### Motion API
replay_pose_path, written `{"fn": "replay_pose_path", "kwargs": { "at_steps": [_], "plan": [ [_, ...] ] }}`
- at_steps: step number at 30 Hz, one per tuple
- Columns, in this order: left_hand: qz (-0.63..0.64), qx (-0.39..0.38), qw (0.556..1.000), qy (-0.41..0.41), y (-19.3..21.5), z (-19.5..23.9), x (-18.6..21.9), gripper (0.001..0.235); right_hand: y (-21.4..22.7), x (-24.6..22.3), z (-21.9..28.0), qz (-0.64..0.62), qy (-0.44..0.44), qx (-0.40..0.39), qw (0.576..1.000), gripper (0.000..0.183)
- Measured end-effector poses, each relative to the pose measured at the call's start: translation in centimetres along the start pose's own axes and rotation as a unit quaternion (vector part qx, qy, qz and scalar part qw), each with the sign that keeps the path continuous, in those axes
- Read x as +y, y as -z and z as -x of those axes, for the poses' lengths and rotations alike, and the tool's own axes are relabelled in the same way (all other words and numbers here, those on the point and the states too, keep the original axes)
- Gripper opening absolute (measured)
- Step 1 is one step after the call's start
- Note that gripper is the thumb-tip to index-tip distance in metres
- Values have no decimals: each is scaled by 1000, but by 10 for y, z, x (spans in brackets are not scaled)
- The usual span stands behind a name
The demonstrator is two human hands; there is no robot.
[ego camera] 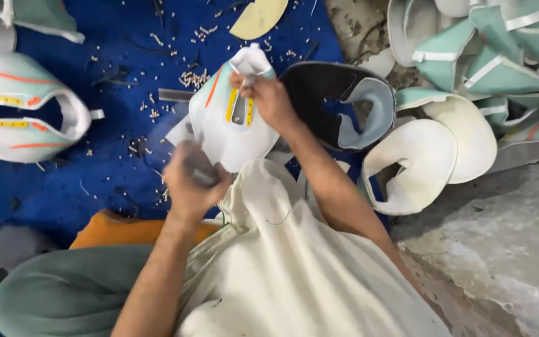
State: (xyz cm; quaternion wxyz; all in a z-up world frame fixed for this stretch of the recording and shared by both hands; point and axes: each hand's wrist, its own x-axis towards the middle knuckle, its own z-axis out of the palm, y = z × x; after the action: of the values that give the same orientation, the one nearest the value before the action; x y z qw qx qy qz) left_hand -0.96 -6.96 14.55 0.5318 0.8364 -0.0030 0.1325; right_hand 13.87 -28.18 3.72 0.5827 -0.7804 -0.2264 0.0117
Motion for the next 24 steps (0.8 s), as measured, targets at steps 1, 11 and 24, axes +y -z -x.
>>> {"fn": "replay_pose_path", "kwargs": {
  "at_steps": [1, 11, 24],
  "plan": [
    [1, 1, 1000, 2, -3, 5, -9, 38, -3, 5, 1, 1, -1, -2, 1000, 12],
    [41, 15, 997, 67, 39, -30, 87, 37, 2, 26, -26, -258, -195, 104, 941, 18],
    [-49, -46, 995, 79, 31, -27, 80, 41, 3, 49, -28, -334, -192, 172, 907, 25]
  ]
}}
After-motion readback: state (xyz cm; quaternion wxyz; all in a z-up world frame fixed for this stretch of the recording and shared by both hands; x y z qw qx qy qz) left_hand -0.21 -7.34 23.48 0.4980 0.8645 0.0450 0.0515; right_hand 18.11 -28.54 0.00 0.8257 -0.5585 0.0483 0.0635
